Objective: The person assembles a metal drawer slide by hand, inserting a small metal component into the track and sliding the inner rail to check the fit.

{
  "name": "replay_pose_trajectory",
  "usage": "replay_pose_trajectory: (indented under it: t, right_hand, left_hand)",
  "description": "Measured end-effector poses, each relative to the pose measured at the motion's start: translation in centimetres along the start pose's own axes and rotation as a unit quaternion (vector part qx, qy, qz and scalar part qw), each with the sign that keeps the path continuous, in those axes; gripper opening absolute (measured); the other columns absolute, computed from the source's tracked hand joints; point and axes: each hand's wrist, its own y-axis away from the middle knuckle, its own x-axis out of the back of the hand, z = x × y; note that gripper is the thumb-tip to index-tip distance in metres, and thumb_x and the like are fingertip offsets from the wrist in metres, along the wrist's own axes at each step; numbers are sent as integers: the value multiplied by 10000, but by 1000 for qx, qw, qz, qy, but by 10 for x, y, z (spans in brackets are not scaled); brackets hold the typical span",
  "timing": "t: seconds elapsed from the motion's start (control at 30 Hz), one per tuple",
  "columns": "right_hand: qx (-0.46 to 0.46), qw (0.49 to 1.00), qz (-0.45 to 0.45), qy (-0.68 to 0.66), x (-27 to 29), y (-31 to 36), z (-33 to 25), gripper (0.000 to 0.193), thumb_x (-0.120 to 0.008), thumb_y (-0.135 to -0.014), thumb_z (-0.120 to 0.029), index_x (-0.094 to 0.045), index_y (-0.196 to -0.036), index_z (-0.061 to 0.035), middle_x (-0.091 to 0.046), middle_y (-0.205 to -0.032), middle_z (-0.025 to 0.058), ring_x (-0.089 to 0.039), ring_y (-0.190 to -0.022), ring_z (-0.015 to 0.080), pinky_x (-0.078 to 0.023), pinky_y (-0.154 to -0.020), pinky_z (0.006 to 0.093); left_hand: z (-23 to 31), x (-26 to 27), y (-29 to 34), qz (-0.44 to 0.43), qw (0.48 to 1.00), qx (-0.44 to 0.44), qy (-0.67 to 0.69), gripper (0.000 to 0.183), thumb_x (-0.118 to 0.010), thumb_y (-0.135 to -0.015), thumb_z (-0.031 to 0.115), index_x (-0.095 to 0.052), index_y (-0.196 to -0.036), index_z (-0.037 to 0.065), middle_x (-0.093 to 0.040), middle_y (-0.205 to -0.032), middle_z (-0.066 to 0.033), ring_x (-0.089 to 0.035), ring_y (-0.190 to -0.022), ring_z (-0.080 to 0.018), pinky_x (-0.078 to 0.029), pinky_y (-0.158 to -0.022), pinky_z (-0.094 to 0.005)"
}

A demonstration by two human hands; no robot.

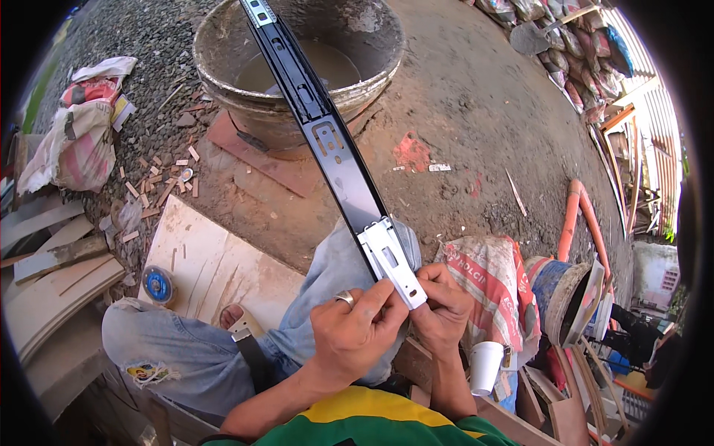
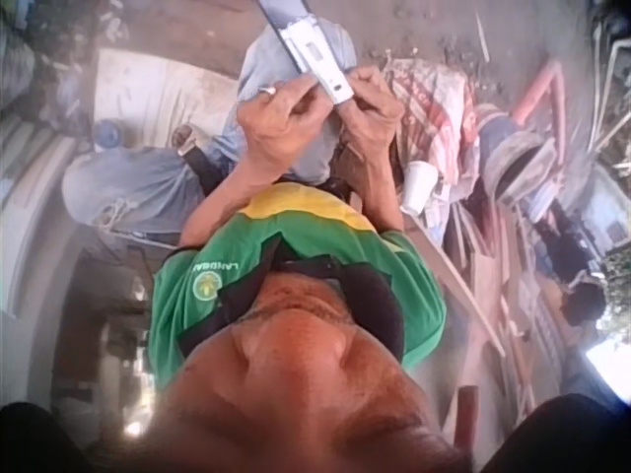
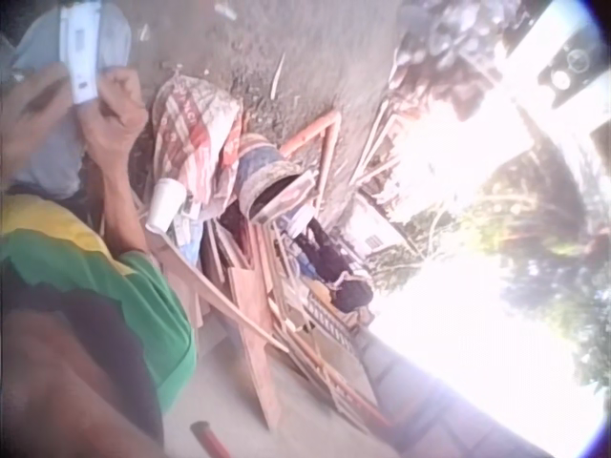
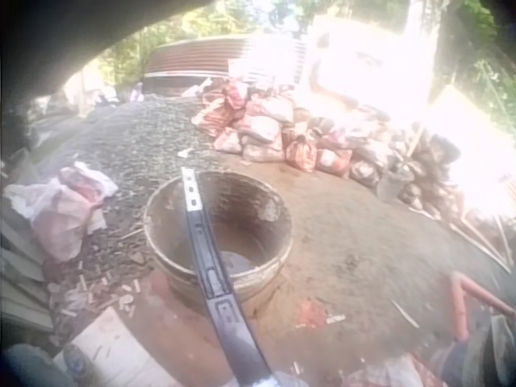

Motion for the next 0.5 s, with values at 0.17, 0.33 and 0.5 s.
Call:
replay_pose_trajectory:
  t: [0.17, 0.33, 0.5]
  right_hand:
    - [11, 1000, 7, 6, 0, 0, 2, 268, -736, -770, 46, -728, -1034, -1, -578, -938, 50, -506, -738, 57, -388, -608, 173]
    - [7, 1000, 26, 9, -3, 1, 3, 254, -729, -779, 38, -727, -1030, -2, -578, -924, 40, -492, -728, 42, -373, -597, 164]
    - [-1, 999, 24, 33, -2, 2, 0, 242, -725, -787, 26, -727, -1026, -6, -575, -916, 29, -483, -714, 35, -364, -588, 161]
  left_hand:
    - [-4, -5, 3, 3, 1000, -9, 9, 281, -779, -693, 1, -653, -943, 26, -525, -549, -27, -522, -435, -150, -388, -394, -288]
    - [-6, -5, 1, -21, 995, -93, -25, 249, -741, -707, -18, -618, -923, -6, -485, -543, -23, -517, -436, -162, -391, -397, -288]
    - [-6, -5, 6, -20, 994, -99, -31, 227, -728, -711, -12, -605, -901, -6, -478, -564, -25, -513, -449, -165, -405, -406, -292]
